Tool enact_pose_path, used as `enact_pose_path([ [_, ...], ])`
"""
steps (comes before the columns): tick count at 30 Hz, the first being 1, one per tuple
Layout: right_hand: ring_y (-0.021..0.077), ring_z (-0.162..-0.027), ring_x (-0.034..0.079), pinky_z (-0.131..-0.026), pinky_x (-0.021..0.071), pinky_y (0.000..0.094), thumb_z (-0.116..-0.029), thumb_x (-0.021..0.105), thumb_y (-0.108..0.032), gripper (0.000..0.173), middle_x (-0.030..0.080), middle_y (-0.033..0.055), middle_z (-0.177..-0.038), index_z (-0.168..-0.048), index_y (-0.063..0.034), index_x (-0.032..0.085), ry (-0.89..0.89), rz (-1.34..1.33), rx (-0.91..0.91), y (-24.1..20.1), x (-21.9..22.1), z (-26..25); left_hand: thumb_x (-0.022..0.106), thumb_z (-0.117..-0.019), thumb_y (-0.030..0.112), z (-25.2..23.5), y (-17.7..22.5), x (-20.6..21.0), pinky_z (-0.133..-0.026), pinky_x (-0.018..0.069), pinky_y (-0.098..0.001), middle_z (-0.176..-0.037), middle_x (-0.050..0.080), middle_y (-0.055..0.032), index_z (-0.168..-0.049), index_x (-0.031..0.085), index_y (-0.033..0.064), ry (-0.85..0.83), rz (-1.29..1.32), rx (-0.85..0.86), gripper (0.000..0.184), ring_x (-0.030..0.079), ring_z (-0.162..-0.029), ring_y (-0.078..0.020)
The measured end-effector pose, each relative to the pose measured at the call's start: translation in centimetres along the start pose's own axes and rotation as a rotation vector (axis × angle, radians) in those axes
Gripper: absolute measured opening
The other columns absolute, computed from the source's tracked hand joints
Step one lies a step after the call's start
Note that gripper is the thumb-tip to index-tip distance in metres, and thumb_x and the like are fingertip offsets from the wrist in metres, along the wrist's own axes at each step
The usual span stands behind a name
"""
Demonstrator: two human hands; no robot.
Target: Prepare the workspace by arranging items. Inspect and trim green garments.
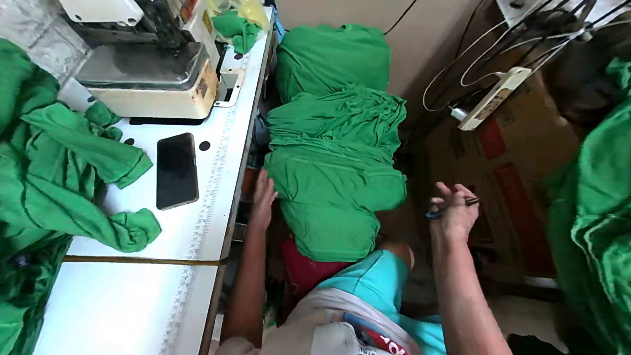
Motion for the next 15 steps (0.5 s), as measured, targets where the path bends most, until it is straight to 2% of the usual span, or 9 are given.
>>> enact_pose_path([
  [1,0.0023,-0.057,0.057,-0.052,0.0476,0.0189,-0.1126,0.032,-0.018,0.034,0.070,0.0041,-0.102,-0.139,0.0023,0.039,-0.083,0.096,-0.047,0.2,1.0,1.3,0.050,-0.1074,0.032,0.1,-0.2,0.2,-0.111,0.0435,-0.0512,-0.158,0.041,-0.0168,-0.154,0.040,0.0050,0.046,-0.118,-0.032,0.055,0.046,-0.141,-0.0297],
  [2,0.0025,-0.060,0.057,-0.056,0.0489,0.0201,-0.1115,0.035,-0.017,0.034,0.070,0.0051,-0.098,-0.134,0.0069,0.044,-0.205,0.213,-0.102,0.5,2.1,2.8,0.051,-0.1077,0.027,0.6,-0.4,0.4,-0.106,0.0467,-0.0499,-0.143,0.056,-0.0194,-0.140,0.053,-0.0006,0.072,-0.209,-0.064,0.043,0.055,-0.129,-0.0296],
  [4,0.0102,-0.076,0.063,-0.069,0.0541,0.0285,-0.1071,0.046,-0.014,0.031,0.069,0.0120,-0.100,-0.123,0.0110,0.056,-0.472,0.410,-0.196,2.5,4.2,6.0,0.049,-0.1084,0.022,2.4,-1.8,0.6,-0.096,0.0514,-0.0452,-0.114,0.071,-0.0178,-0.117,0.066,-0.0049,0.081,-0.346,-0.113,0.033,0.066,-0.108,-0.0251],
  [5,0.0162,-0.086,0.067,-0.080,0.0576,0.0348,-0.1037,0.053,-0.011,0.028,0.069,0.0159,-0.102,-0.118,0.0114,0.060,-0.604,0.478,-0.230,3.8,5.3,7.8,0.049,-0.1085,0.020,3.4,-2.8,0.5,-0.094,0.0516,-0.0437,-0.109,0.071,-0.0188,-0.115,0.065,-0.0069,0.087,-0.401,-0.154,0.032,0.067,-0.105,-0.0249],
  [7,0.0220,-0.095,0.068,-0.087,0.0566,0.0404,-0.0983,0.064,-0.013,0.025,0.069,0.0183,-0.104,-0.113,0.0079,0.065,-0.823,0.590,-0.210,6.7,7.5,11.9,0.050,-0.1079,0.018,5.8,-5.8,-0.4,-0.100,0.0510,-0.0451,-0.117,0.067,-0.0244,-0.123,0.061,-0.0093,0.132,-0.529,-0.298,0.033,0.065,-0.111,-0.0298],
  [9,0.0279,-0.103,0.067,-0.091,0.0560,0.0468,-0.0932,0.074,-0.022,0.040,0.067,0.0179,-0.119,-0.125,0.0003,0.064,-1.044,0.789,-0.179,9.1,9.5,16.1,0.049,-0.1077,0.015,7.7,-8.8,-1.1,-0.102,0.0491,-0.0462,-0.123,0.064,-0.0268,-0.128,0.059,-0.0100,0.139,-0.557,-0.422,0.034,0.063,-0.114,-0.0325],
  [11,0.0379,-0.112,0.066,-0.091,0.0559,0.0561,-0.0924,0.075,-0.025,0.055,0.055,0.0193,-0.142,-0.141,-0.0091,0.056,-1.210,1.129,-0.257,10.1,11.2,19.2,0.058,-0.1025,0.010,8.5,-10.1,-0.9,-0.098,0.0514,-0.0457,-0.118,0.067,-0.0248,-0.121,0.064,-0.0089,0.097,-0.574,-0.441,0.028,0.065,-0.109,-0.0309],
  [13,0.0432,-0.110,0.067,-0.088,0.0565,0.0584,-0.0951,0.069,-0.017,0.053,0.050,0.0229,-0.148,-0.144,-0.0084,0.053,-1.205,1.344,-0.358,10.3,12.0,20.3,0.065,-0.0983,0.015,8.6,-9.1,0.4,-0.097,0.0523,-0.0484,-0.115,0.067,-0.0221,-0.123,0.062,-0.0048,0.028,-0.715,-0.460,0.032,0.066,-0.109,-0.0314],
  [15,0.0435,-0.105,0.069,-0.085,0.0572,0.0579,-0.0982,0.065,-0.015,0.042,0.057,0.0244,-0.141,-0.138,-0.0022,0.058,-1.101,1.347,-0.406,10.3,12.1,19.7,0.066,-0.0967,0.020,8.1,-7.7,1.5,-0.099,0.0500,-0.0529,-0.113,0.068,-0.0203,-0.124,0.061,-0.0021,-0.011,-0.862,-0.447,0.036,0.065,-0.110,-0.0334],
])
Point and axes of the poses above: each hand's wrist, its own z-axis away from the middle knuckle, its own x-axis out of the palm, y = z × x, the point moved 6 cm from there along -z, towards the middle knuckle
